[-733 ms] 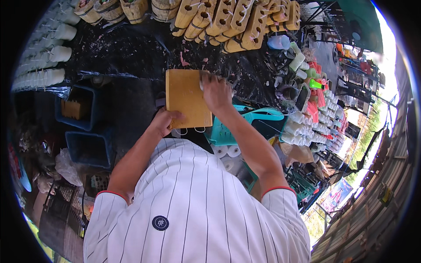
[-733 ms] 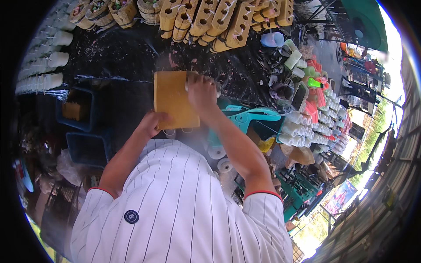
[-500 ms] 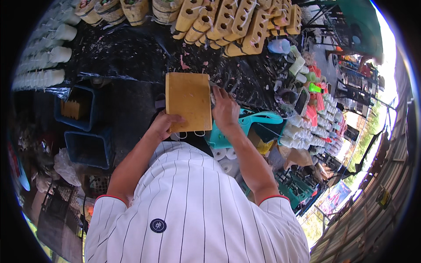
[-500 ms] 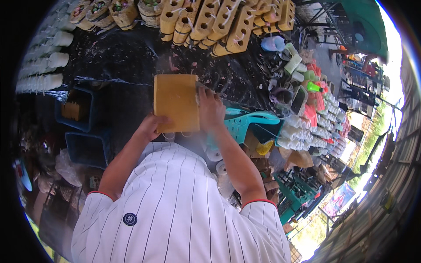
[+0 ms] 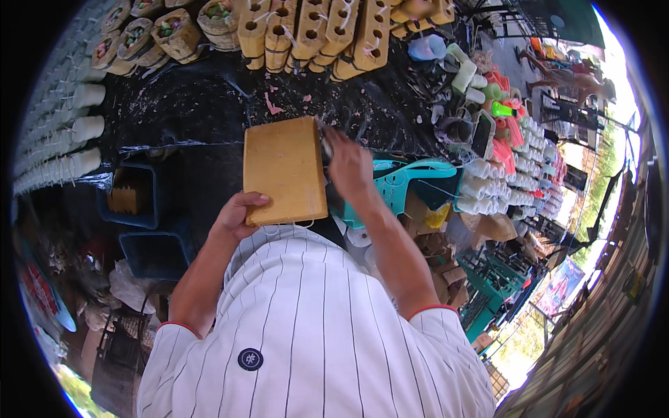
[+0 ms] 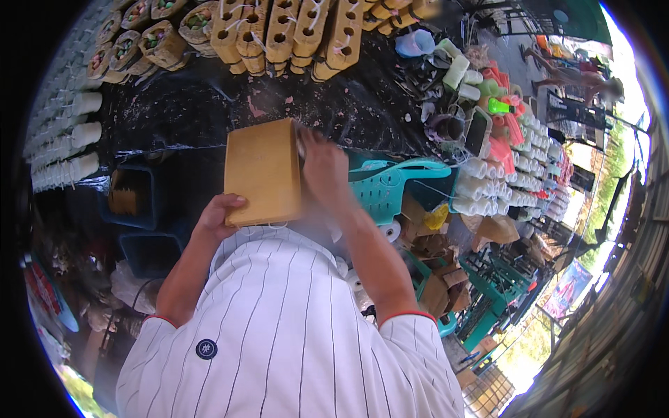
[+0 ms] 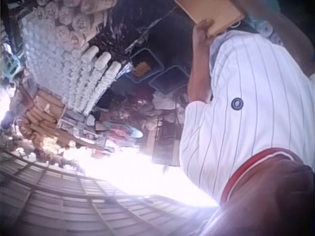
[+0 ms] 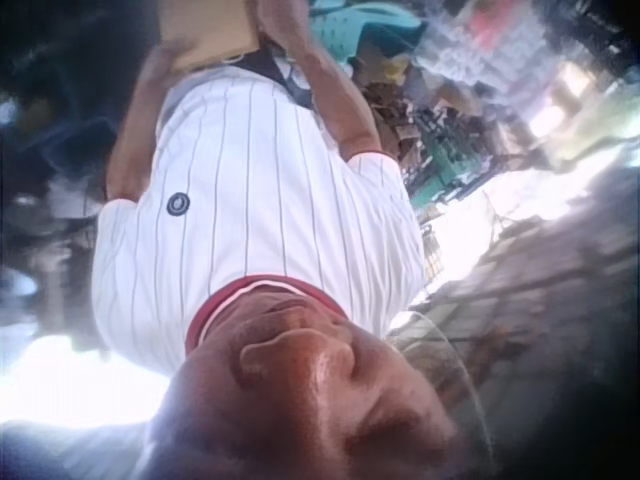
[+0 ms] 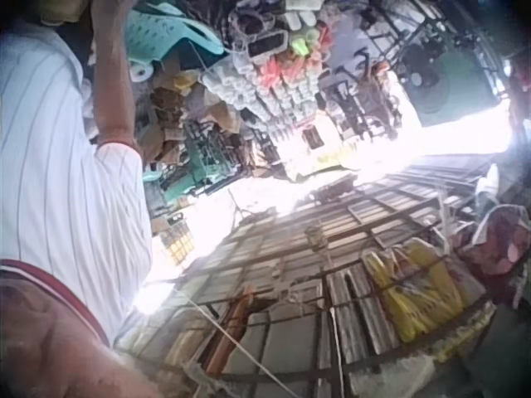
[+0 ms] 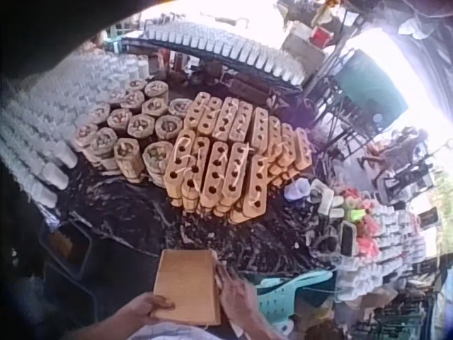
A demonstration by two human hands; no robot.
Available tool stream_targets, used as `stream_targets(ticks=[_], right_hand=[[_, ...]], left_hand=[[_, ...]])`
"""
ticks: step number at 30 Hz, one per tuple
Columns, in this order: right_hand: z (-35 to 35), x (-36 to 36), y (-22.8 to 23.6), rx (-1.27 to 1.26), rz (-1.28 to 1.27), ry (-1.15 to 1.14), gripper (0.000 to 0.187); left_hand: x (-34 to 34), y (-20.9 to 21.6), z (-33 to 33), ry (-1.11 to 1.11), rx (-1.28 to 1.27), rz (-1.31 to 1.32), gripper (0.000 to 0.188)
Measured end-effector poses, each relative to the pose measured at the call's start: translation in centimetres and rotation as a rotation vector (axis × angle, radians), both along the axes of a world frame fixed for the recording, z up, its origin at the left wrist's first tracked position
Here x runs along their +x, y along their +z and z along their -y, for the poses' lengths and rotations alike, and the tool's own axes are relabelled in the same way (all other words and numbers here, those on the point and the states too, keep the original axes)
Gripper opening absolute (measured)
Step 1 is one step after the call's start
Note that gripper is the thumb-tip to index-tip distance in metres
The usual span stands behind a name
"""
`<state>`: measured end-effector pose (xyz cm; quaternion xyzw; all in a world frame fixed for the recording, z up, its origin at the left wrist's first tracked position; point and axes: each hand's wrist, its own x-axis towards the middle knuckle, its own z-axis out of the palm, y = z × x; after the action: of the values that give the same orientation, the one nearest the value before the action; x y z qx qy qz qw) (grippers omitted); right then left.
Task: The person assembles corrugated cardboard egg trays by stacking flat pieces, threading white string through pre-cut holes, and tying knots to secure them. They use shears to cut the string and a small tool to scrape or smooth the cardboard edges. Completed bundles are placed on a nearby table.
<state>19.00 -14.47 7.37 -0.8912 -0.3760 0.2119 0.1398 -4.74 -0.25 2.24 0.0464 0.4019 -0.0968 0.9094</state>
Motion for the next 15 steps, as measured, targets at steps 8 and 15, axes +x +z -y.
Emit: stream_targets(ticks=[8,15], right_hand=[[-1.1,-0.2,2.2,0.157,0.101,0.197,0.06],[-0.7,-1.1,5.8,0.071,0.077,0.271,0.051]], left_hand=[[-2.2,-0.3,-1.2,0.039,0.092,0.064,0.056],[-1.3,2.3,-0.3,0.167,0.272,-0.046,0.058]])
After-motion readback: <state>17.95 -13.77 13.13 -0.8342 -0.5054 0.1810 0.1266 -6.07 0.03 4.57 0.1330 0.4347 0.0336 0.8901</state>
